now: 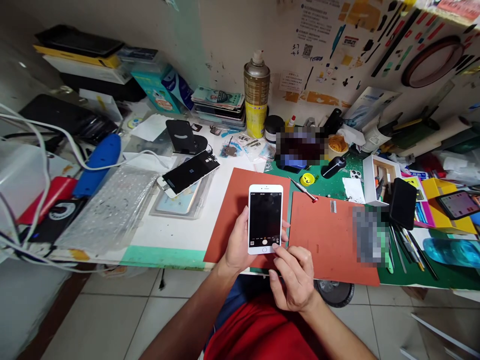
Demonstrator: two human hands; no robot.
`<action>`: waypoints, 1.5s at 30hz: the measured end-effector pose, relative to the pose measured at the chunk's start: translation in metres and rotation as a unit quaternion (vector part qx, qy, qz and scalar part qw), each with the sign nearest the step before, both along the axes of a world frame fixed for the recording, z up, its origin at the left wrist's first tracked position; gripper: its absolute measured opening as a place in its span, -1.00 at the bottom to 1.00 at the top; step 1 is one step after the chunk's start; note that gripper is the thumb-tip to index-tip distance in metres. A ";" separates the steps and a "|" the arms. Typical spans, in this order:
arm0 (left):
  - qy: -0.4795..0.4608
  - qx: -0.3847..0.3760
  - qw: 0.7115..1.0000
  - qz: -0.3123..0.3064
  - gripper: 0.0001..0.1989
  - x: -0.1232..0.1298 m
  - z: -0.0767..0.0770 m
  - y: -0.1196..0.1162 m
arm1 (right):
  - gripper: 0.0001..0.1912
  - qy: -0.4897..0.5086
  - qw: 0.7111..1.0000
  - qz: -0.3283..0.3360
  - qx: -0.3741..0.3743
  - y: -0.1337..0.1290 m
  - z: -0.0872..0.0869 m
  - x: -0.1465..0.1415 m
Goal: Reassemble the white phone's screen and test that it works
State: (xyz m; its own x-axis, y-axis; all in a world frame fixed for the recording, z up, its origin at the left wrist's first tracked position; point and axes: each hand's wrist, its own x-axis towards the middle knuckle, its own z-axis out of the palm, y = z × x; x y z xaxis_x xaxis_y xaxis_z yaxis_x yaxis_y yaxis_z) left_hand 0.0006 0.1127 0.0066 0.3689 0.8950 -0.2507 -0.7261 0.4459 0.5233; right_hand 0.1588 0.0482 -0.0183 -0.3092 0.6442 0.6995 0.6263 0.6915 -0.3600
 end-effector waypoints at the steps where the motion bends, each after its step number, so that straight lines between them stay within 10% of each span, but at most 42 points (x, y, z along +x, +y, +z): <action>1: -0.001 -0.002 1.000 0.000 -0.27 0.000 0.001 0.000 | -0.70 -0.007 1.000 0.003 0.002 0.000 0.000 0.000; 35: 0.002 -0.005 1.000 0.003 -0.30 -0.001 -0.003 -0.001 | -0.67 0.013 0.999 -0.018 0.028 -0.002 -0.002 -0.001; 45: 0.041 -0.086 0.988 0.122 -0.56 0.003 -0.008 -0.003 | -0.60 -0.037 0.995 -0.087 -0.013 0.052 0.036 -0.005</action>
